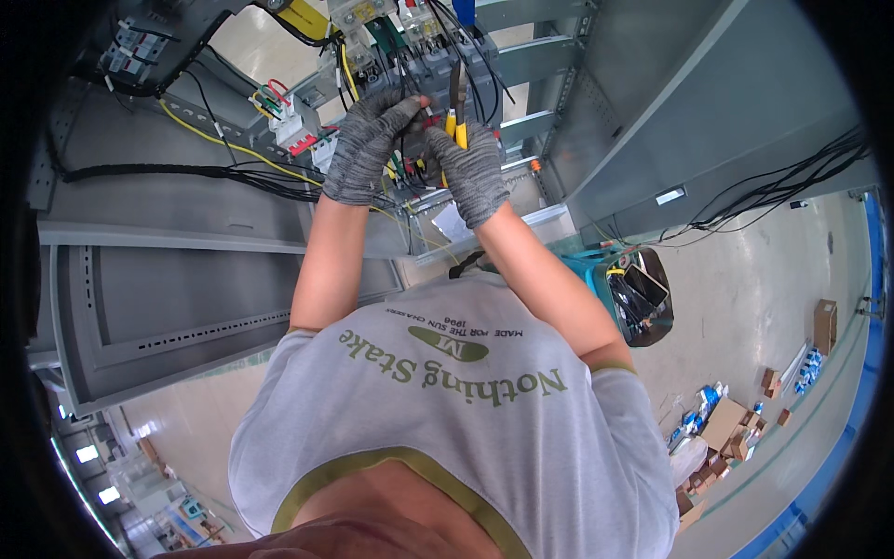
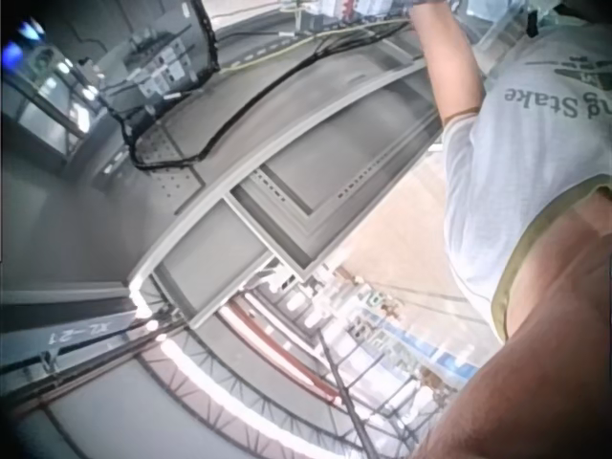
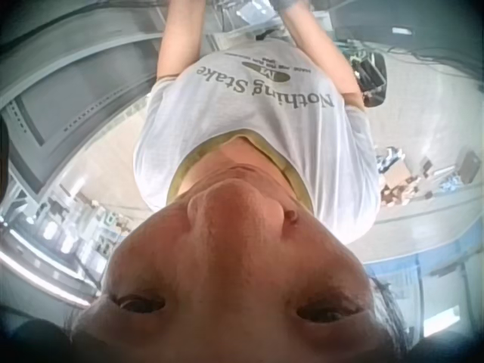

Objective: The person works inside an open electrical cabinet, routing and securing wires with yellow cable ties and stripping wire ends with pliers. They repeatedly reach into the cabinet to adjust connections and organize the wiring.

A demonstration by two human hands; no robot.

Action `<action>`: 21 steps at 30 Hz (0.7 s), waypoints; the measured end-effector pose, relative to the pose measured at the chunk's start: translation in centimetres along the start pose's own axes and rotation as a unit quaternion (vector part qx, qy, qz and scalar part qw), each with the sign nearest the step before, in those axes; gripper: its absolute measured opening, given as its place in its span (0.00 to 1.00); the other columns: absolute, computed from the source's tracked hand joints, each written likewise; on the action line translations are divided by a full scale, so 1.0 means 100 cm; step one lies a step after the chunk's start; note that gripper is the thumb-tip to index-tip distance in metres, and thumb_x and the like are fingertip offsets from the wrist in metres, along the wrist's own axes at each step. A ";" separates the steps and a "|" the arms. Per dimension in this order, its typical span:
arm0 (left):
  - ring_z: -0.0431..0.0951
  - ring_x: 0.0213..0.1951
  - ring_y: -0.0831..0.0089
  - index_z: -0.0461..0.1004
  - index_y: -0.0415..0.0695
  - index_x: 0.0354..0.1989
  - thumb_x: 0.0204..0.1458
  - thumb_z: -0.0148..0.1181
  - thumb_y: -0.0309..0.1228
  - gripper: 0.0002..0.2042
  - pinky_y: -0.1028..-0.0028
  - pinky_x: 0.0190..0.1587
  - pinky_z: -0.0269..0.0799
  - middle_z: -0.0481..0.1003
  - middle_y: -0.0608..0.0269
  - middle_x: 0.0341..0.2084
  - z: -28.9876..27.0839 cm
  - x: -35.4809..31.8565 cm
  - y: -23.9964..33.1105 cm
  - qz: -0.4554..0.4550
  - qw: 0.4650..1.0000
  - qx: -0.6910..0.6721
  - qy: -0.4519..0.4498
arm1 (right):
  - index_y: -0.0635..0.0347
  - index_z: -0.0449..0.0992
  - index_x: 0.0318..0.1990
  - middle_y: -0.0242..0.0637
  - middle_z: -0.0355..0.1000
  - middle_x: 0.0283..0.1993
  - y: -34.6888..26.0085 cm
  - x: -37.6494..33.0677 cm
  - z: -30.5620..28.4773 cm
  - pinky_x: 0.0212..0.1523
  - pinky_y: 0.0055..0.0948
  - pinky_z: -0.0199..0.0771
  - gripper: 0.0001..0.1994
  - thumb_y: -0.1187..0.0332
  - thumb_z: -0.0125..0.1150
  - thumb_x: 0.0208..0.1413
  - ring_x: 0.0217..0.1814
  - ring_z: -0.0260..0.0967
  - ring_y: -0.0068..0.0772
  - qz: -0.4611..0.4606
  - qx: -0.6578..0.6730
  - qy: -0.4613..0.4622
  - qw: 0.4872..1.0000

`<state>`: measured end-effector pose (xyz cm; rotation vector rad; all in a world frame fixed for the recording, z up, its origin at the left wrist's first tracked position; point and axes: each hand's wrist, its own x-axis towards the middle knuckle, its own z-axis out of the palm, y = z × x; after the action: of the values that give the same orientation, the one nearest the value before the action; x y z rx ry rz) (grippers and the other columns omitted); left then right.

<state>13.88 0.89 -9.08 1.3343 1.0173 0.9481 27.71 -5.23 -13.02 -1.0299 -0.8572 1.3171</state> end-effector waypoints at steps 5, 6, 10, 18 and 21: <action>0.77 0.30 0.76 0.72 0.37 0.39 0.57 0.57 0.29 0.08 0.77 0.34 0.76 0.77 0.60 0.29 0.004 0.002 -0.001 0.058 0.997 0.003 0.056 | 0.60 0.74 0.34 0.32 0.74 0.28 0.002 0.002 0.001 0.25 0.20 0.67 0.05 0.68 0.59 0.57 0.26 0.70 0.21 0.038 0.032 0.029 0.998; 0.77 0.30 0.76 0.72 0.37 0.39 0.56 0.57 0.29 0.08 0.77 0.34 0.76 0.77 0.60 0.29 0.004 0.002 0.001 0.050 0.996 -0.051 0.058 | 0.60 0.74 0.34 0.32 0.74 0.28 0.002 0.002 0.002 0.25 0.20 0.66 0.05 0.68 0.59 0.57 0.26 0.70 0.21 0.037 0.046 0.035 0.998; 0.78 0.30 0.75 0.71 0.38 0.38 0.54 0.58 0.24 0.06 0.76 0.35 0.78 0.76 0.60 0.29 0.007 -0.001 0.003 0.021 0.989 -0.133 0.053 | 0.63 0.75 0.33 0.33 0.72 0.24 0.010 0.008 -0.005 0.25 0.21 0.66 0.08 0.67 0.62 0.55 0.24 0.67 0.19 -0.022 -0.034 0.028 0.999; 0.75 0.28 0.80 0.72 0.44 0.39 0.46 0.67 0.23 0.12 0.80 0.29 0.72 0.75 0.68 0.27 0.005 0.004 -0.006 0.024 0.997 -0.072 0.013 | 0.61 0.75 0.35 0.28 0.71 0.25 0.016 0.011 -0.007 0.26 0.19 0.64 0.06 0.67 0.61 0.56 0.25 0.65 0.17 -0.060 -0.047 -0.005 0.997; 0.71 0.23 0.83 0.71 0.43 0.41 0.44 0.68 0.24 0.16 0.79 0.24 0.70 0.72 0.70 0.23 0.009 0.004 0.002 0.000 0.996 -0.081 0.048 | 0.61 0.75 0.35 0.29 0.71 0.24 0.008 0.010 -0.008 0.25 0.20 0.66 0.07 0.67 0.60 0.57 0.24 0.66 0.19 -0.032 -0.047 -0.031 0.998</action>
<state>14.87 0.99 -8.96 1.1633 0.9907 1.0805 28.25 -4.36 -14.10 -1.0303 -1.0000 1.2703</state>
